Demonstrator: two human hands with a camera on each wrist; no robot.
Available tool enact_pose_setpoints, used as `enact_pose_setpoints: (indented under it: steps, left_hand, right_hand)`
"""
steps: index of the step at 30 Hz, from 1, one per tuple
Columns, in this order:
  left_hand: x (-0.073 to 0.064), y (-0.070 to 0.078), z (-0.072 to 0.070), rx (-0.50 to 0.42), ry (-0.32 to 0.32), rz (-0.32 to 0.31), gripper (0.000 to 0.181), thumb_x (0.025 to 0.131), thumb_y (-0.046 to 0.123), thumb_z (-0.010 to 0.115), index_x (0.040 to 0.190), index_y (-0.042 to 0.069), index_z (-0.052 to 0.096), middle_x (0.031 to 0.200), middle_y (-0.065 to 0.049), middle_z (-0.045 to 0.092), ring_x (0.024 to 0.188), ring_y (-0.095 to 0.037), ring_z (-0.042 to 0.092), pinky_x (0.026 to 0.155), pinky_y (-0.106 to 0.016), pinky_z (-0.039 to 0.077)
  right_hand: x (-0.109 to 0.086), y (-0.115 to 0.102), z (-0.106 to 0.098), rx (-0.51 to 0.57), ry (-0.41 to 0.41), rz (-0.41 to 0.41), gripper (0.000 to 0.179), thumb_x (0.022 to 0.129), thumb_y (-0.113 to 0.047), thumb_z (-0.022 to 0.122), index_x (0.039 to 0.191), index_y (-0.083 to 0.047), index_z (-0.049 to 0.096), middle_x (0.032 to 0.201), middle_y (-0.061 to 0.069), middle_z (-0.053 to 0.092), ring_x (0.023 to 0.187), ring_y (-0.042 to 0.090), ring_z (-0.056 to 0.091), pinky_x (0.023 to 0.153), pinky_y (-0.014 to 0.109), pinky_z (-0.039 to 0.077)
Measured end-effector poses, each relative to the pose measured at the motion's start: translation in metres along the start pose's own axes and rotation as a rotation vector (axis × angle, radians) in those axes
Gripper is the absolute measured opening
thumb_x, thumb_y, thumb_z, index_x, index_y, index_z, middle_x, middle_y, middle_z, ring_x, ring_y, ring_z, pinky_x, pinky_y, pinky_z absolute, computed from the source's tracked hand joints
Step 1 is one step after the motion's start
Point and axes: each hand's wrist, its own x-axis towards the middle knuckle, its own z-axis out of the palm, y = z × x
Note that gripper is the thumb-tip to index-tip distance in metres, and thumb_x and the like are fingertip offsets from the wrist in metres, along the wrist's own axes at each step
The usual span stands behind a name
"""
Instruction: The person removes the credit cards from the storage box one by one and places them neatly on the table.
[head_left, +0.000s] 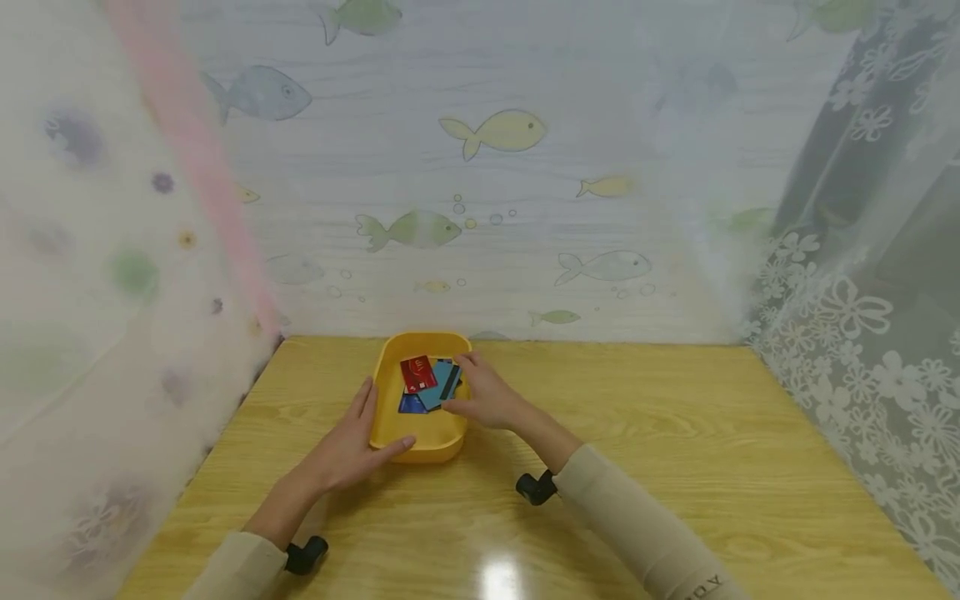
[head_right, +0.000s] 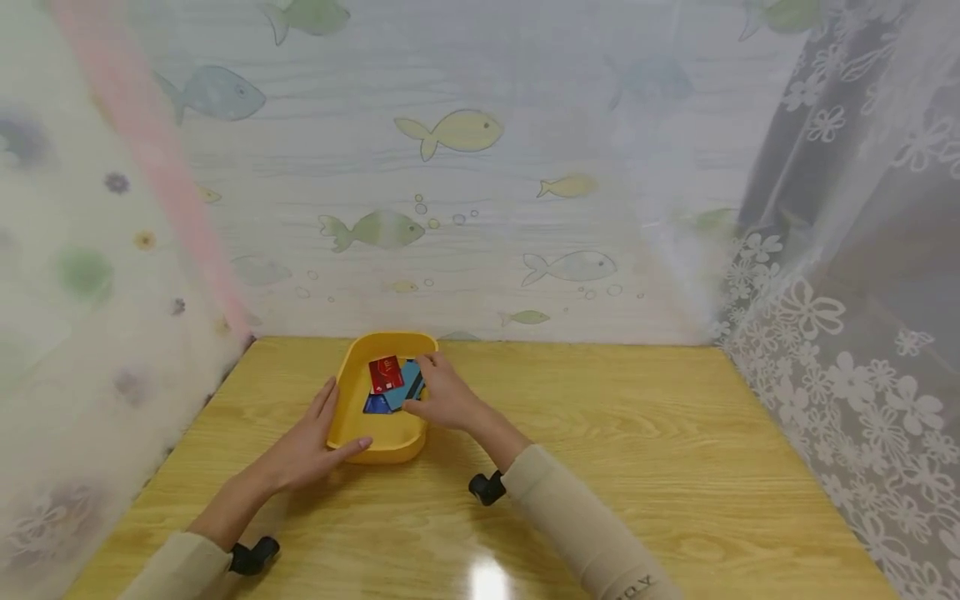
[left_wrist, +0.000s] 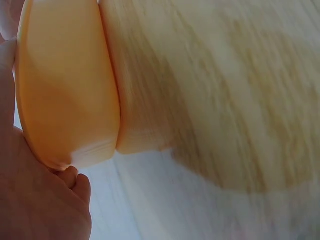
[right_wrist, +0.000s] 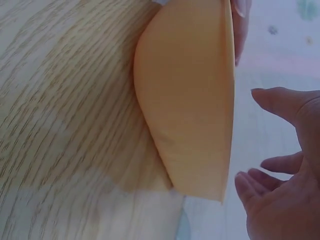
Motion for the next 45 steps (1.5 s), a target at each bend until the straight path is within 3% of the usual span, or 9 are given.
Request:
enact_pose_setpoints:
  steps: [10, 14, 19, 24, 28, 34, 40, 42, 45]
  left_hand:
    - [-0.002, -0.003, 0.003, -0.025, -0.028, -0.020, 0.119, 0.091, 0.073, 0.058, 0.163, 0.004, -0.007, 0.171, -0.018, -0.009, 0.150, -0.049, 0.024, 0.115, -0.063, 0.031]
    - [-0.002, -0.002, 0.003, -0.021, -0.021, -0.012, 0.118, 0.091, 0.072, 0.059, 0.163, 0.004, -0.006, 0.171, -0.019, -0.008, 0.150, -0.048, 0.024, 0.115, -0.062, 0.031]
    - [-0.001, -0.002, 0.003, -0.010, -0.017, -0.003, 0.118, 0.092, 0.072, 0.058, 0.163, 0.003, -0.005, 0.171, -0.018, -0.010, 0.149, -0.048, 0.026, 0.115, -0.062, 0.033]
    - [0.001, -0.002, 0.002, -0.005, -0.015, 0.002, 0.118, 0.092, 0.072, 0.058, 0.163, 0.002, -0.004, 0.171, -0.015, -0.011, 0.148, -0.048, 0.028, 0.114, -0.062, 0.033]
    - [0.002, -0.003, 0.002, -0.008, -0.010, 0.008, 0.118, 0.091, 0.071, 0.059, 0.164, 0.002, -0.003, 0.171, -0.016, -0.009, 0.148, -0.048, 0.028, 0.114, -0.062, 0.033]
    - [0.003, -0.004, 0.000, -0.021, 0.009, 0.014, 0.119, 0.090, 0.073, 0.060, 0.164, 0.004, -0.004, 0.171, -0.017, -0.007, 0.150, -0.047, 0.026, 0.115, -0.063, 0.032]
    - [0.002, -0.004, 0.000, -0.034, 0.005, 0.003, 0.118, 0.090, 0.070, 0.062, 0.164, 0.006, -0.003, 0.172, -0.015, -0.006, 0.150, -0.047, 0.026, 0.115, -0.063, 0.031]
    - [0.002, -0.004, 0.001, -0.033, 0.000, 0.003, 0.118, 0.090, 0.070, 0.062, 0.165, 0.006, -0.003, 0.172, -0.014, -0.006, 0.150, -0.046, 0.026, 0.115, -0.063, 0.031]
    - [0.002, -0.004, 0.001, -0.021, -0.006, 0.005, 0.118, 0.090, 0.071, 0.061, 0.164, 0.006, -0.003, 0.172, -0.014, -0.006, 0.150, -0.046, 0.025, 0.116, -0.062, 0.031]
  right_hand:
    - [0.016, -0.007, 0.014, 0.044, -0.036, 0.019, 0.076, 0.096, -0.026, 0.073, 0.154, 0.006, 0.034, 0.156, 0.025, 0.035, 0.139, 0.036, 0.043, 0.112, 0.048, 0.042]
    - [0.026, -0.012, 0.021, 0.065, 0.003, 0.051, 0.069, 0.095, -0.023, 0.073, 0.148, 0.007, 0.040, 0.149, 0.027, 0.040, 0.126, 0.036, 0.052, 0.104, 0.046, 0.048]
    - [0.038, -0.018, 0.030, 0.053, 0.042, 0.118, 0.077, 0.095, -0.025, 0.074, 0.152, 0.009, 0.036, 0.154, 0.027, 0.036, 0.127, 0.033, 0.053, 0.105, 0.046, 0.048]
    - [0.049, -0.019, 0.037, 0.064, 0.088, 0.159, 0.069, 0.092, -0.022, 0.077, 0.145, 0.008, 0.044, 0.149, 0.026, 0.040, 0.113, 0.029, 0.057, 0.098, 0.042, 0.052]
    - [0.058, -0.019, 0.043, 0.019, 0.116, 0.210, 0.066, 0.090, -0.017, 0.078, 0.142, 0.009, 0.048, 0.148, 0.025, 0.041, 0.115, 0.029, 0.057, 0.097, 0.039, 0.053]
    - [0.074, -0.024, 0.047, -0.122, 0.098, 0.305, 0.054, 0.089, -0.010, 0.075, 0.135, 0.007, 0.051, 0.134, 0.024, 0.048, 0.108, 0.031, 0.053, 0.088, 0.038, 0.053]
    - [0.080, -0.021, 0.058, -0.240, 0.026, 0.359, 0.064, 0.096, -0.017, 0.069, 0.147, 0.008, 0.041, 0.146, 0.027, 0.042, 0.135, 0.043, 0.040, 0.112, 0.052, 0.038]
    - [0.079, -0.019, 0.062, -0.228, 0.010, 0.385, 0.068, 0.097, -0.018, 0.067, 0.152, 0.007, 0.036, 0.152, 0.030, 0.036, 0.142, 0.047, 0.033, 0.117, 0.055, 0.031]
    - [0.077, -0.019, 0.067, -0.170, 0.027, 0.406, 0.070, 0.096, -0.015, 0.067, 0.154, 0.005, 0.034, 0.154, 0.033, 0.031, 0.144, 0.050, 0.031, 0.118, 0.055, 0.030]
